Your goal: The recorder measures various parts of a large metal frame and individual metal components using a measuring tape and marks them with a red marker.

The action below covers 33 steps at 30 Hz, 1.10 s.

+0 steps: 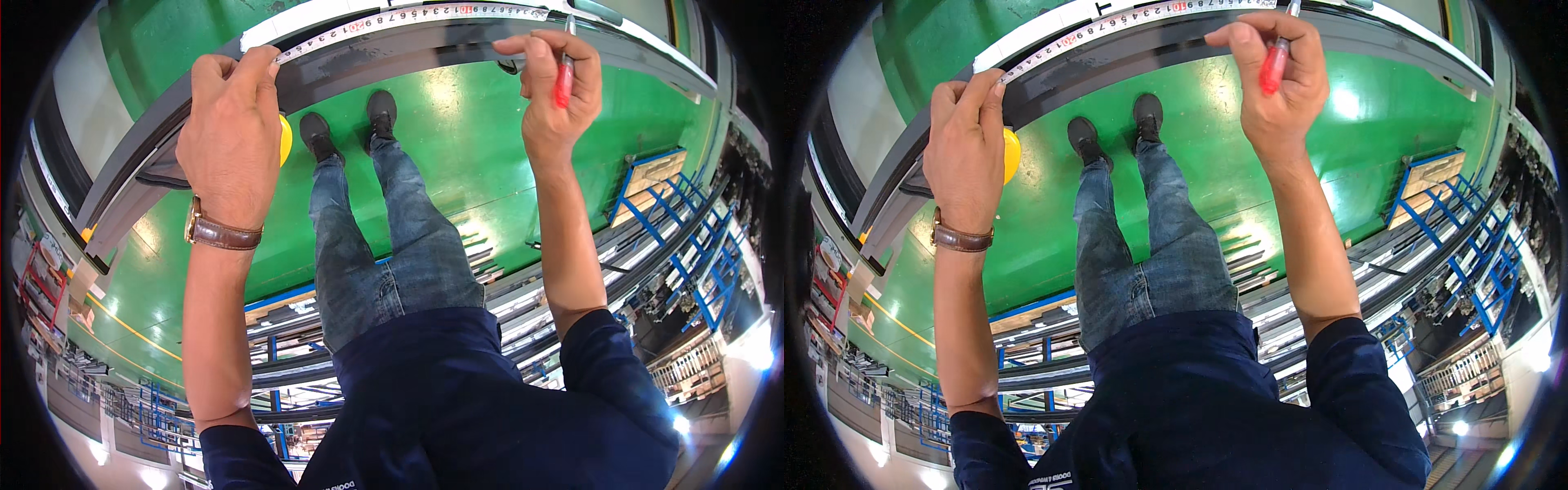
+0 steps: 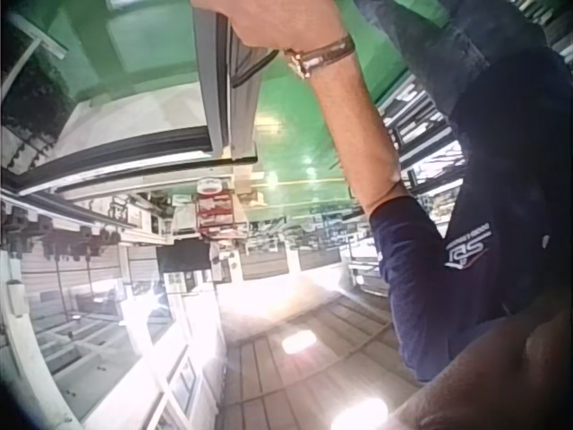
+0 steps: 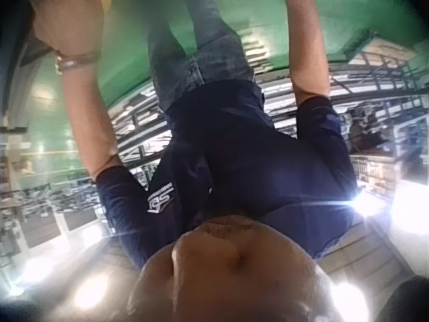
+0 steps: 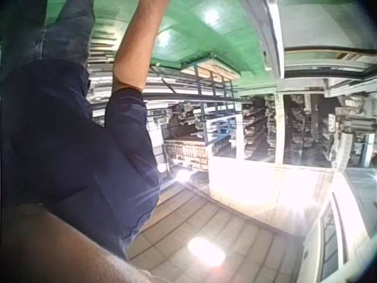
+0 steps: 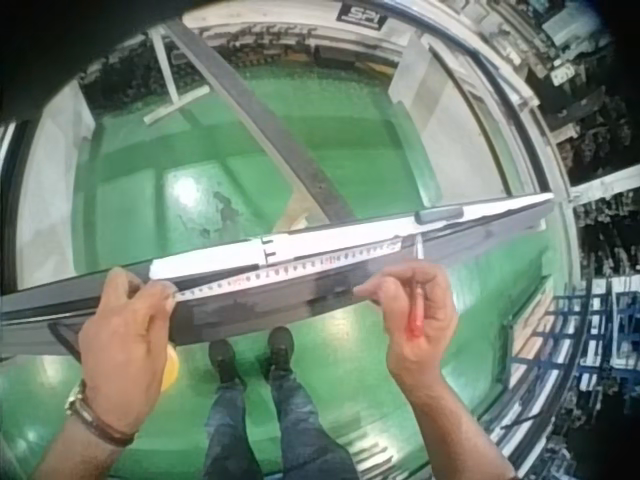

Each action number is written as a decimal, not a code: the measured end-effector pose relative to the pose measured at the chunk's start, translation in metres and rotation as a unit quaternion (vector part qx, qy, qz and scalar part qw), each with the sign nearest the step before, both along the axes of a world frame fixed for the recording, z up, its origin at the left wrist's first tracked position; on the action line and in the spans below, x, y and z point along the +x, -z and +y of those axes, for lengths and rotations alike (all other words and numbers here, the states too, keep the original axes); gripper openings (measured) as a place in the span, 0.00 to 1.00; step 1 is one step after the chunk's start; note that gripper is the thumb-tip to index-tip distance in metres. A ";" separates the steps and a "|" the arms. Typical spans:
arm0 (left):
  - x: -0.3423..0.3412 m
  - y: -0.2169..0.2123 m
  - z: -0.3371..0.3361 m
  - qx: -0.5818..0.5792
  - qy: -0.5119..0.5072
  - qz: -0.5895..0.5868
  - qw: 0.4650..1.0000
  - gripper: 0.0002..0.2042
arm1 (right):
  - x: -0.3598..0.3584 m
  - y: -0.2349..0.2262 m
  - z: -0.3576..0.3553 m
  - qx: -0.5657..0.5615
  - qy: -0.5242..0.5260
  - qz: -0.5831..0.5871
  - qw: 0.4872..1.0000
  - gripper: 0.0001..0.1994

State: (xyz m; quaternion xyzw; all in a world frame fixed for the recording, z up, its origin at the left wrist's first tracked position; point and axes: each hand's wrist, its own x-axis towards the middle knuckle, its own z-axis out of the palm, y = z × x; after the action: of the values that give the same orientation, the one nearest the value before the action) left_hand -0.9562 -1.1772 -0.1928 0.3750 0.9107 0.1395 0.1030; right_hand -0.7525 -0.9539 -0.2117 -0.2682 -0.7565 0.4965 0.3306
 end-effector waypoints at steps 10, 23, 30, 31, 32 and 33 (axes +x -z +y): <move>-0.001 0.001 0.000 0.001 0.001 -0.007 1.000 0.08 | 0.002 -0.010 -0.013 -0.074 0.039 0.000 0.996 0.16; 0.000 -0.001 0.001 -0.006 -0.001 -0.005 1.000 0.09 | 0.006 -0.024 -0.037 -0.150 0.047 -0.005 0.988 0.30; 0.001 -0.002 0.003 -0.004 -0.001 -0.010 1.000 0.08 | 0.009 -0.022 -0.044 -0.155 0.028 -0.024 0.987 0.28; 0.001 -0.001 0.002 -0.004 -0.001 -0.010 1.000 0.08 | 0.008 -0.023 -0.044 -0.150 0.025 -0.023 0.988 0.28; 0.001 -0.001 0.002 -0.003 -0.001 -0.008 1.000 0.08 | 0.007 -0.023 -0.045 -0.145 0.021 -0.023 0.989 0.27; 0.001 -0.001 0.002 -0.002 -0.001 -0.005 1.000 0.08 | 0.006 -0.023 -0.046 -0.145 0.021 -0.023 0.989 0.27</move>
State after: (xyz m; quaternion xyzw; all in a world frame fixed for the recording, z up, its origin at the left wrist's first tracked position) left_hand -0.9556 -1.1754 -0.1916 0.3734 0.9107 0.1396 0.1085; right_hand -0.7461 -0.9995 -0.1887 -0.3403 -0.6780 0.5876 0.2814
